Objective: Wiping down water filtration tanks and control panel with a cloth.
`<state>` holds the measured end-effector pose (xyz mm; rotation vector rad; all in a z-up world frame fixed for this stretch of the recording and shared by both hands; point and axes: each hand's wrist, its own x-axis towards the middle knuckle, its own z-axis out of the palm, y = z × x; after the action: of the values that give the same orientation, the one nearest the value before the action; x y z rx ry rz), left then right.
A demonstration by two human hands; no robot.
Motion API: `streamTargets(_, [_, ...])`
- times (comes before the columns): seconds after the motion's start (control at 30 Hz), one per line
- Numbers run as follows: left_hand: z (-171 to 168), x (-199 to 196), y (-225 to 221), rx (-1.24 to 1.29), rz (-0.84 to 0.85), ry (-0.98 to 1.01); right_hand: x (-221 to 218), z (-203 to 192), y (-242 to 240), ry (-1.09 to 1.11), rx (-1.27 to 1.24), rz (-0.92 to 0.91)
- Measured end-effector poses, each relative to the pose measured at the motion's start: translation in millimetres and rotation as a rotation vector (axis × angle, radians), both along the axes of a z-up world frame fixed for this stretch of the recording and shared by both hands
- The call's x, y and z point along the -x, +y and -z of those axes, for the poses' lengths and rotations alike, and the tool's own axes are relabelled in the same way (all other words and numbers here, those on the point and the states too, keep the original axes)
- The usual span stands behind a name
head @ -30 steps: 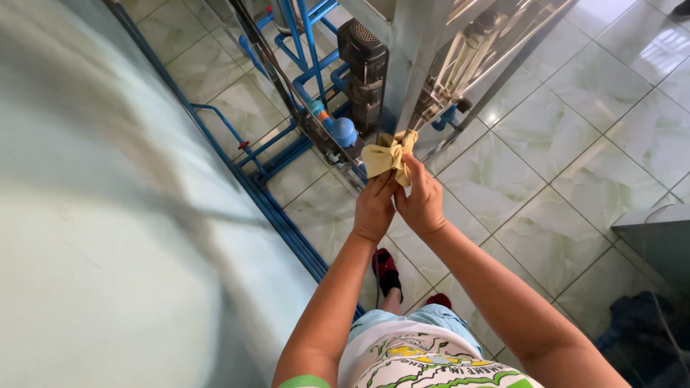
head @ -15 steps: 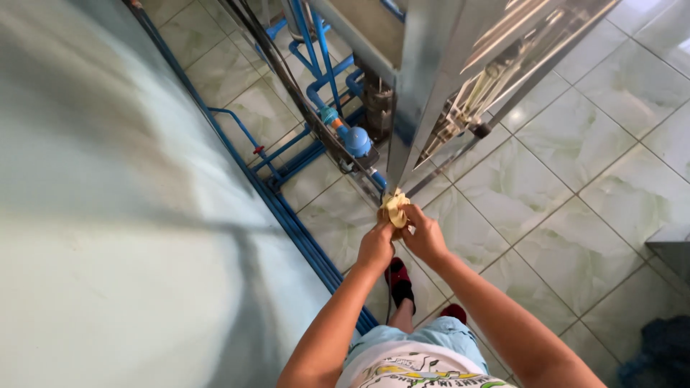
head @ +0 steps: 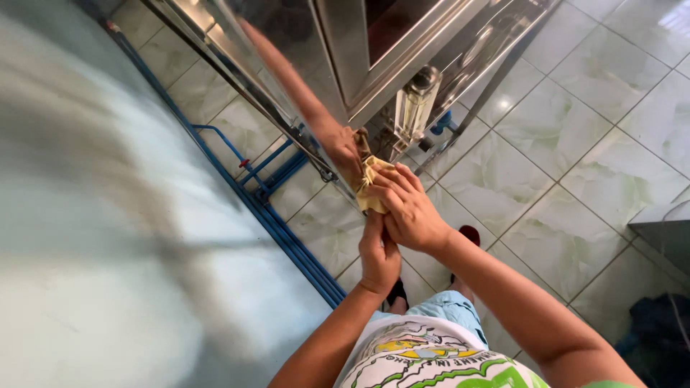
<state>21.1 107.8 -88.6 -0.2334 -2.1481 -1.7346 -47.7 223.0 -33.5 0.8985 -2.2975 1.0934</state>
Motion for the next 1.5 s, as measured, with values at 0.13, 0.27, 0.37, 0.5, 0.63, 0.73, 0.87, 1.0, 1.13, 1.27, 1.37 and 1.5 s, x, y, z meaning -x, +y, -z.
streamTargets(0.13, [13,14,8,0.138,-0.104,0.03,26,9,11,0.016,-0.138,-0.084])
streamTargets(0.27, [27,22,34,0.225,-0.222,0.074,36,11,29,0.069,-0.253,-0.115])
streamTargets(0.37, [31,32,50,0.216,-0.199,0.065,47,10,45,0.084,-0.273,-0.14])
streamTargets(0.5, [43,55,81,0.227,-0.232,0.079,66,23,77,0.116,-0.343,-0.151])
streamTargets(0.63, [42,77,124,0.15,-0.262,0.062,92,35,113,0.187,-0.45,-0.169])
streamTargets(0.73, [38,98,155,0.056,-0.307,0.046,113,25,135,0.2,-0.475,-0.195])
streamTargets(0.87, [37,137,198,-0.038,-0.301,0.035,143,17,172,0.155,-0.48,-0.179])
streamTargets(1.0, [35,171,238,-0.107,-0.263,-0.004,170,15,210,0.151,-0.469,-0.15])
streamTargets(1.13, [36,199,269,-0.107,-0.246,0.014,191,16,242,0.147,-0.478,-0.086])
streamTargets(1.27, [45,223,289,-0.093,-0.267,0.014,203,15,259,0.121,-0.496,-0.03])
streamTargets(1.37, [51,226,289,-0.11,-0.243,-0.011,200,17,258,0.127,-0.457,-0.005])
streamTargets(1.5, [56,211,270,-0.099,-0.26,-0.065,187,19,243,0.161,-0.386,0.031])
